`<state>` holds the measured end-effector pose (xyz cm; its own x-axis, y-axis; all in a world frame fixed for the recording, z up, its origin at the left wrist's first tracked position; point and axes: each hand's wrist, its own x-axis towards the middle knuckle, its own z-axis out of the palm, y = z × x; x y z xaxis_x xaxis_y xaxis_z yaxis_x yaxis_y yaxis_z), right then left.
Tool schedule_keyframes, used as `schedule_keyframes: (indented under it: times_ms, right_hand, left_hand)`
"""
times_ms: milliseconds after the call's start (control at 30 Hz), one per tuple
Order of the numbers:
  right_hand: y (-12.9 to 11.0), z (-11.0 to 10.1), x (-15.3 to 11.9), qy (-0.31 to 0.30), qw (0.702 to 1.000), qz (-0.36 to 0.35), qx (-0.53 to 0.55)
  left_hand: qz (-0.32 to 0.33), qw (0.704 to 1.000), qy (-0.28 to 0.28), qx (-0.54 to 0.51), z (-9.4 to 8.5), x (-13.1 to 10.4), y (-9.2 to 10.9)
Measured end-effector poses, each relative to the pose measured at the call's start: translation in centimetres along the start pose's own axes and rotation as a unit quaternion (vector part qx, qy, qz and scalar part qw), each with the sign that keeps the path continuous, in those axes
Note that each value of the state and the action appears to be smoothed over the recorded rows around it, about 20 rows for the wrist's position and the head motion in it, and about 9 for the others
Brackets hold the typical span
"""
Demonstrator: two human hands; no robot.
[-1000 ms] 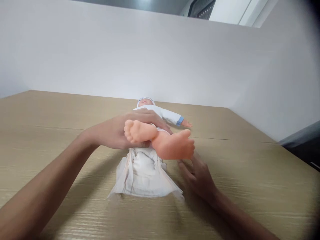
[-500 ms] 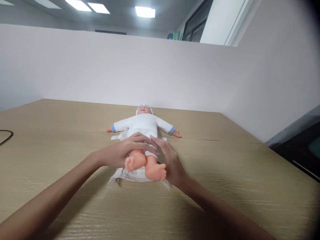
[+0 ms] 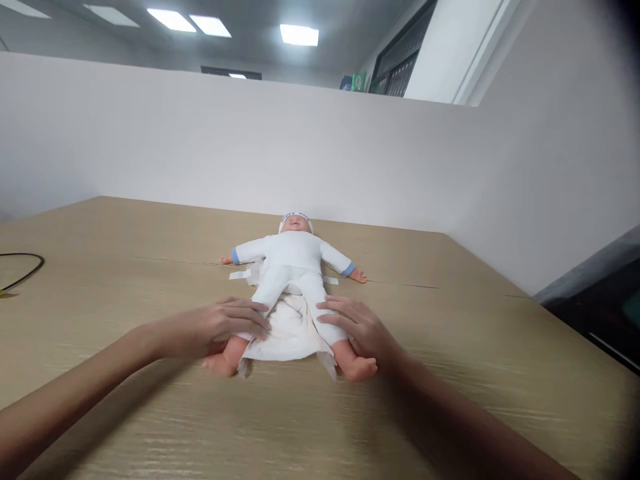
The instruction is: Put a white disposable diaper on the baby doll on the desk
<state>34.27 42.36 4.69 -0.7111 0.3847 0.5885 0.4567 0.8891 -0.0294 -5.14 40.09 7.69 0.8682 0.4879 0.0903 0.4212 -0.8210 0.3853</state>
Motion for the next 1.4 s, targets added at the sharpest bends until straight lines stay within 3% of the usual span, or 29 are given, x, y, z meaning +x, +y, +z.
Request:
schedule_keyframes:
  times_ms: [200,333,467,633,767,867,967,1067,1200,1400]
  right_hand:
    - [0.6,0.7,-0.7,-0.023,0.999,-0.001,0.03]
    - [0.2,-1.7,0.2,-0.102,0.986,0.051,0.121]
    - [-2.4,-4.0,1.4,-0.18,0.973,0.101,0.103]
    - [-5.5,-2.8,2.1,-0.161,0.982,0.095,0.017]
    - [-4.2,-1.0,3.7,-0.107,0.98,0.156,0.053]
    - [-1.9,-0.3,5.3,-0.034,0.964,0.231,0.126]
    - [0.2,0.4,6.9,0.014,0.926,0.312,0.212]
    - [1.9,1.1,8.3,0.072,0.913,0.337,0.218]
    - [4.1,2.4,9.8,0.098,0.902,0.359,0.219]
    - [8.6,4.8,11.1,0.087,0.856,0.411,0.3]
  left_hand:
    - [-0.026,0.998,0.001,-0.061,-0.4,-0.3,0.7]
    - [-0.065,0.992,-0.013,-0.108,-1.2,-0.2,2.0]
    - [-0.115,0.987,0.046,-0.097,0.4,0.4,3.4]
    - [-0.116,0.985,0.112,-0.054,3.4,1.1,4.2]
    - [-0.148,0.975,0.154,-0.059,2.8,2.0,3.7]
    - [-0.187,0.954,0.209,-0.103,0.6,3.4,2.6]
    - [-0.183,0.94,0.263,-0.12,-1.8,5.3,0.7]
    - [-0.178,0.932,0.286,-0.132,-3.3,7.5,-1.8]
    - [-0.2,0.913,0.297,-0.193,-3.8,10.2,-5.4]
    - [-0.231,0.885,0.323,-0.244,-3.2,13.6,-9.5]
